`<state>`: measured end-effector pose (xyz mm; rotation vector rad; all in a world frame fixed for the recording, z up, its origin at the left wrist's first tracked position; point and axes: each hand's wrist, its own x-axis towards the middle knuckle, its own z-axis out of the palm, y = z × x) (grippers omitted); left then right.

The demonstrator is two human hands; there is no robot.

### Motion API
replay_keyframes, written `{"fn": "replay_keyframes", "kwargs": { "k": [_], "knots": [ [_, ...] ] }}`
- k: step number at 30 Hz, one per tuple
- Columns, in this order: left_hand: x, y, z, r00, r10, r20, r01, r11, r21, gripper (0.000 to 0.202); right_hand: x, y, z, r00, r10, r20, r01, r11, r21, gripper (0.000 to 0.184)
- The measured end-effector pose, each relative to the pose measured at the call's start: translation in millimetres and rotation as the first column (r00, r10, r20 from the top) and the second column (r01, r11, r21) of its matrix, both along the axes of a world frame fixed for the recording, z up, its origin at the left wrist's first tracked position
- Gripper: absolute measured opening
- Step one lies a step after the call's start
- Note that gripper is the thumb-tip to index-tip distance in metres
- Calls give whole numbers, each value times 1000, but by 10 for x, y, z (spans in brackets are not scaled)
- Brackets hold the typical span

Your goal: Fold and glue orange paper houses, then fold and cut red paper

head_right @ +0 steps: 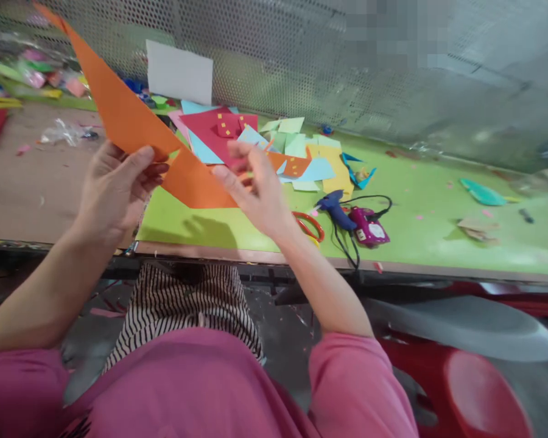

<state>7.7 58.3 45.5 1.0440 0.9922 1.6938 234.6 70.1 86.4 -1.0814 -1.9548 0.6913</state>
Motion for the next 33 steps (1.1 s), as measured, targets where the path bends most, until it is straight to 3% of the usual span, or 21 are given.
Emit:
{"fn": "replay_keyframes", "kwargs": {
  "k": [4, 10, 15, 24, 33],
  "knots": [
    [20, -16, -115, 996, -75, 43, 81, 985, -150, 38, -65, 156, -263, 984, 144, -101, -167, 948, -271, 55],
    [-267, 74, -369, 996, -58, -74, 36, 962, -271, 42, 21, 338, -264, 987, 163, 0, -154, 931, -331, 41],
    [-467, 45, -495, 994, -10, -113, -23, 958, -286, 37, 91, 488, -282, 941, 331, 65, -267, 847, -459, 41],
    [-594, -48, -556, 982, -66, -177, 5, 946, -323, 30, 185, 595, -259, 925, 346, 160, -229, 840, -492, 36],
    [-712, -15, -602, 967, -54, -251, -27, 950, -310, 38, 240, 573, -165, 912, 353, 207, -208, 835, -509, 33]
  ]
}}
